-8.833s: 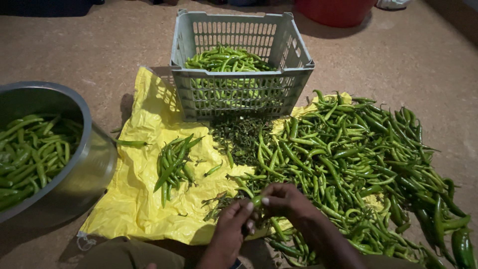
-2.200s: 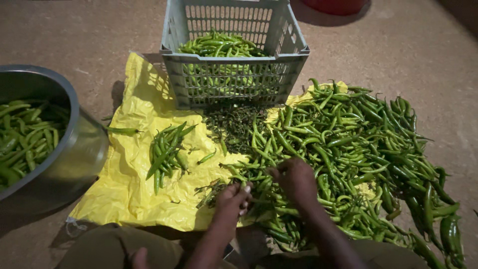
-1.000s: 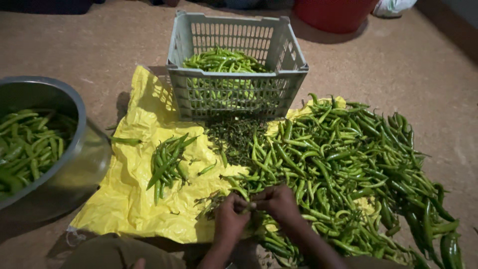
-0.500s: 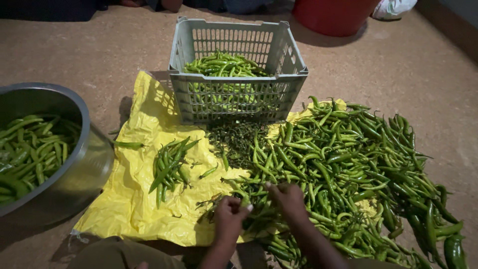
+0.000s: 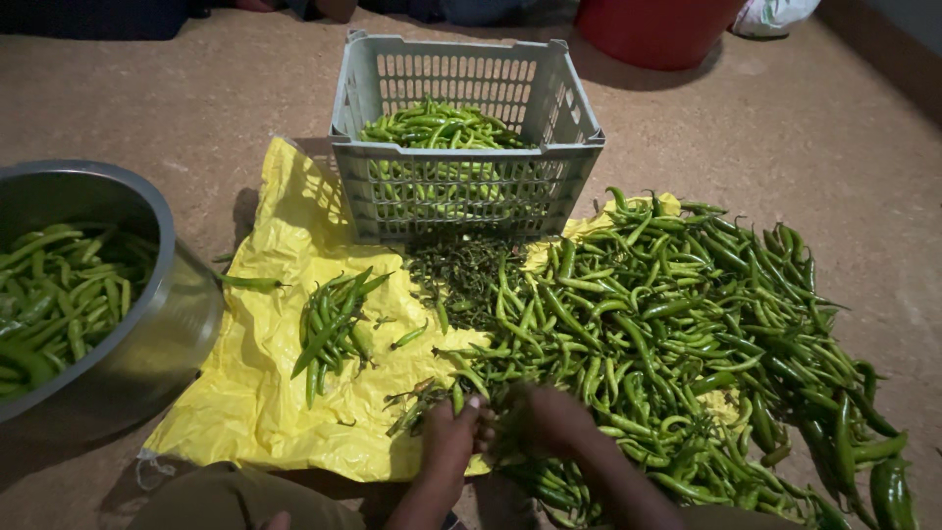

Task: The person sits on the floor in front of a pile of green chilies spread on a yellow tarp. They pick up chilies one at a time, remove the stems by hand, drop the trimmed chilies into a plastic crate, and discard the stems in a pile on the tarp.

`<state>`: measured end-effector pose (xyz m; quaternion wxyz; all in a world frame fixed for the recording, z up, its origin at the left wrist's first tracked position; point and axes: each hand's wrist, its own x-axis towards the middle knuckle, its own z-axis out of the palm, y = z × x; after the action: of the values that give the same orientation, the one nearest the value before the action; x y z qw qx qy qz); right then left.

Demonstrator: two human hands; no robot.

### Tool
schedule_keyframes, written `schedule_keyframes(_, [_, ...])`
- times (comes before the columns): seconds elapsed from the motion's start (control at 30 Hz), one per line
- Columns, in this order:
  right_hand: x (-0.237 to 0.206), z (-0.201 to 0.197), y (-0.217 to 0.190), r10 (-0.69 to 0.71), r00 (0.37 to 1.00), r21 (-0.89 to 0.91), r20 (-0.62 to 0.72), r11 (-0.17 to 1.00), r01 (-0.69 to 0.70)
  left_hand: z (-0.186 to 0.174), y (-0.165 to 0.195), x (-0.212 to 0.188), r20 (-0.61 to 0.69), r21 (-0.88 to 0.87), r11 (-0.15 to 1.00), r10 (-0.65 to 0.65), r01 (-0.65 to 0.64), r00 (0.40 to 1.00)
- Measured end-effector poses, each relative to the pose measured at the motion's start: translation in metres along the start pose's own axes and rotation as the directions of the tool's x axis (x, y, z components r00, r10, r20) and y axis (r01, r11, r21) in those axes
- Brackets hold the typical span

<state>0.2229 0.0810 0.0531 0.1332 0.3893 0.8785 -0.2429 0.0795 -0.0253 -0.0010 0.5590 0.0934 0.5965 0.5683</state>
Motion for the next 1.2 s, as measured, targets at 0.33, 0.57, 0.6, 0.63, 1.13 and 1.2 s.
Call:
schedule_keyframes(0.33, [0.008,-0.012,-0.001,0.126,0.963,0.829,-0.239,0.542,0.135,0.002,-0.007,0.006,-0.051,0.158,0.975,0.165,-0.156,0.985])
schedule_keyframes(0.57, [-0.008,-0.037,-0.03,-0.054,0.936,0.753,-0.349,0.578,0.314,0.004,0.014,-0.006,-0.03,-0.211,0.972,0.099,-0.103,0.995])
schedule_keyframes(0.6, [-0.013,-0.038,-0.035,-0.129,0.92,0.712,-0.369,0.597,0.369,0.002,0.017,-0.008,0.008,-0.261,0.963,0.071,-0.067,0.997])
schedule_keyframes(0.63, [-0.018,-0.039,-0.038,-0.204,0.9,0.669,-0.385,0.61,0.425,0.0,0.02,-0.009,0.047,-0.309,0.951,0.046,-0.029,0.998])
schedule_keyframes(1.13, [-0.003,-0.026,-0.013,-0.057,0.993,0.928,-0.105,0.354,0.119,0.006,0.066,-0.036,0.233,0.358,0.844,0.335,-0.401,0.913])
schedule_keyframes(1.2, [-0.001,-0.022,-0.01,-0.087,0.993,0.937,-0.083,0.332,0.108,0.004,0.079,-0.038,0.273,0.475,0.783,0.303,-0.402,0.913])
